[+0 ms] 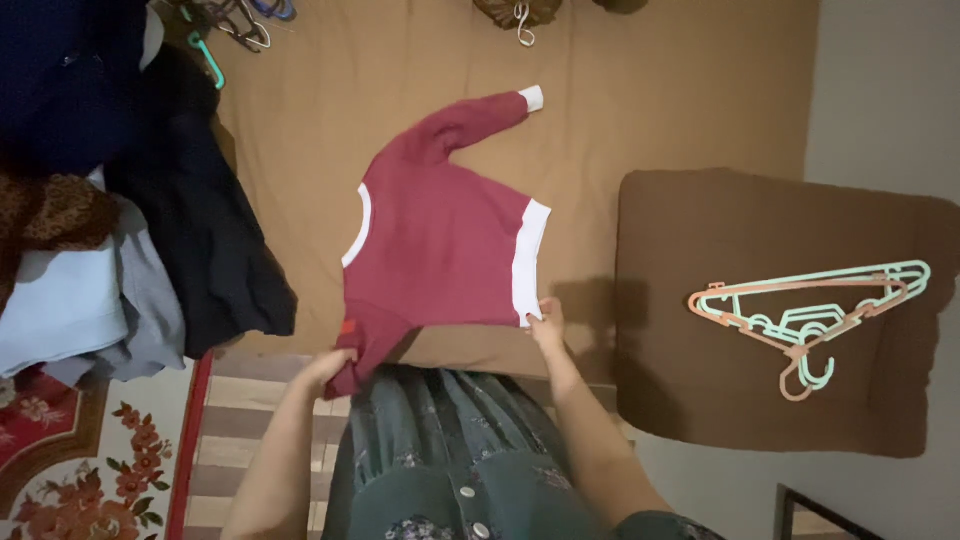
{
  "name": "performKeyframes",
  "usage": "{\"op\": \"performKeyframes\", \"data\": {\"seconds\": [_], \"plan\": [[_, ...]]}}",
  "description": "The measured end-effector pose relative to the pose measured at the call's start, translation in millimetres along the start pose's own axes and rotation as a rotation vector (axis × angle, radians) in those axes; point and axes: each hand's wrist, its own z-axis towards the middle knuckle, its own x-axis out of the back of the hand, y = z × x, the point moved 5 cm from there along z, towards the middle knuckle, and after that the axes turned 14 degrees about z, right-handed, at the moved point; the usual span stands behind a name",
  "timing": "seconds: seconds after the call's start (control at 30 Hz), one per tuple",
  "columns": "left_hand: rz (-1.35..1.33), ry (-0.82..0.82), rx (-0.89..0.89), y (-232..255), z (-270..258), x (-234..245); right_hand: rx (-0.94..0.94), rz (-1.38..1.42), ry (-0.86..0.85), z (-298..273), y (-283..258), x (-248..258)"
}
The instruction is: The person is folding various items of clothing, including sweatshirts and trousers, on a bed.
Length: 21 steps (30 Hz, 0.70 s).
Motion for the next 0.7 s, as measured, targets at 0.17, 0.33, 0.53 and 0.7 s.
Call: {"op": "performKeyframes", "data": {"seconds": [0.17,0.33,0.53,0.7], "plan": [[0.118,-0.089,0.110,-21.1,-21.3,-3.8,0.004,-0.029,-0.128,-7.2,38.9,24.3],[0.016,-0.223,0.068,16.3,-40.1,5.4,0.337,-0.307,-0.325,-53.4,-37.6,11.3],[-0.222,-0.378,-0.045,159.1,-8.8,35.2,0.075,-0.795,-0.389,-14.7,-91.3,-6.0],[-0.263,-0.312,-0.116,329.5,-66.5,32.6,0.162,-0.465,-0.305,106.8,-61.5,-5.5]]}}
